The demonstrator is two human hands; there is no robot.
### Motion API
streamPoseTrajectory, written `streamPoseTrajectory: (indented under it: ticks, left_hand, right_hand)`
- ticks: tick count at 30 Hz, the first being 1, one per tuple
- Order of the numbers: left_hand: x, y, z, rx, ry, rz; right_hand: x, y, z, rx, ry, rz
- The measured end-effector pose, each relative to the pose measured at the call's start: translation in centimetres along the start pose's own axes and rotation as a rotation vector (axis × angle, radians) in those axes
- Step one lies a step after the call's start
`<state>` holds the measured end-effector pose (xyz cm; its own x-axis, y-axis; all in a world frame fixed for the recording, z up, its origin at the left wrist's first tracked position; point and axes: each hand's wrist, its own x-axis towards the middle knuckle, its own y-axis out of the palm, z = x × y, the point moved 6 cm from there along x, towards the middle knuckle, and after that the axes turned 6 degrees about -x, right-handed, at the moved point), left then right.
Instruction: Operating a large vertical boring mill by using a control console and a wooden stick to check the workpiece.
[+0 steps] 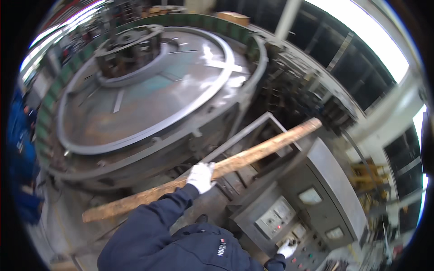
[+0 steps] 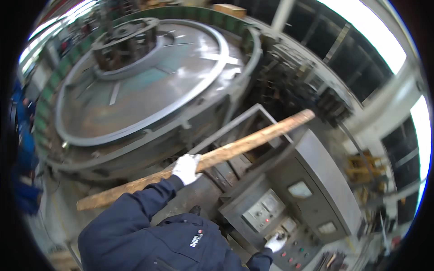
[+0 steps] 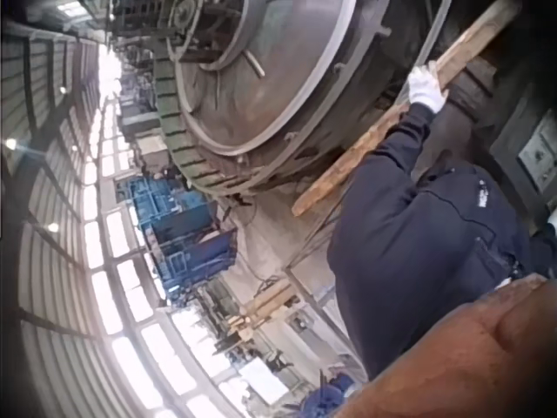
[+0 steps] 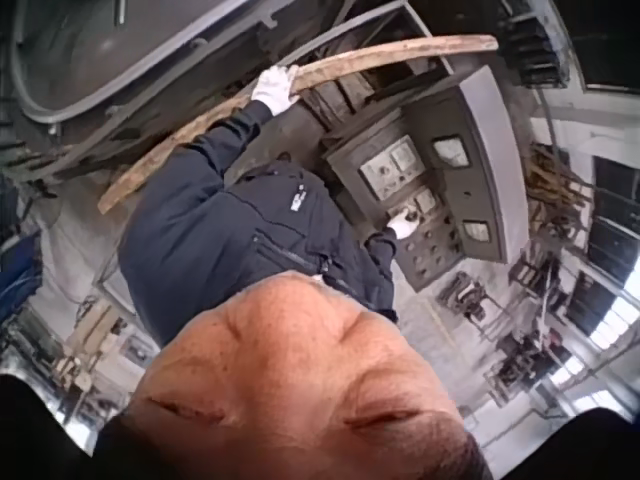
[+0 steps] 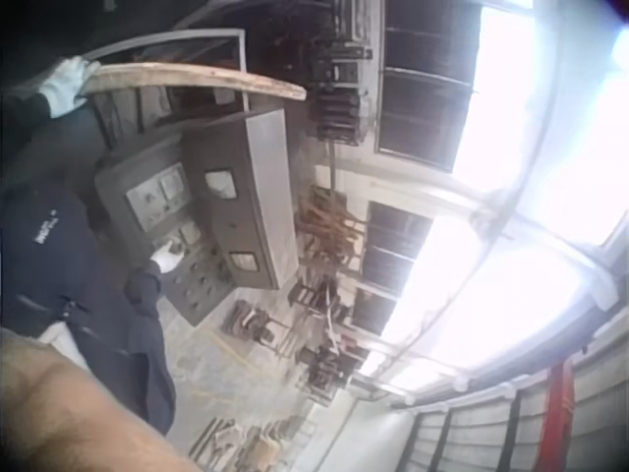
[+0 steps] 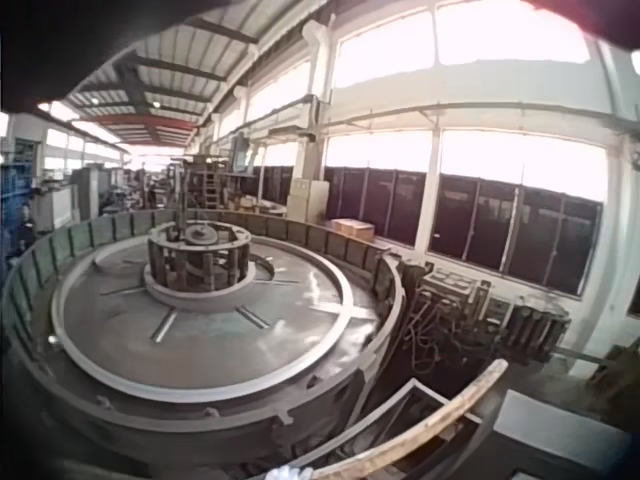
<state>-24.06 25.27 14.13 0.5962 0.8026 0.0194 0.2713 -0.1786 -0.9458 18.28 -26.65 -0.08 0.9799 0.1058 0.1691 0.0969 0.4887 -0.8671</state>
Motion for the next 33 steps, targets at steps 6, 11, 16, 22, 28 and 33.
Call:
streamPoseTrajectory:
  ticks: [6,11,16,22,28,33]
  left_hand:
    - [-0.2,2.9,0.9,-0.015,0.021,0.023]
    - [-0.5,3.0,1.3,-0.026,0.012,-0.009]
    - [-0.6,2.9,1.2,-0.021,-0.002,-0.024]
    - [-0.5,2.9,1.3,-0.057,-0.016,-0.032]
    - [-0.8,3.6,1.5,-0.058,-0.024,-0.055]
    - [-0.8,3.8,1.6,-0.078,-0.025,-0.077]
  right_hand:
    - [0.9,-0.7,-1.5,-0.114,-0.064,-0.034]
    - [1.6,-1.0,-0.4,-0.205,-0.119,-0.104]
    - [2.3,-0.8,-0.6,-0.18,-0.105,-0.06]
    - [6.2,2.3,-6.0,-0.281,-0.173,-0.115]
    - [5.1,3.1,-0.9,-0.225,-0.297,-0.07]
    - [4.6,3.2,2.8,-0.225,-0.347,-0.027]
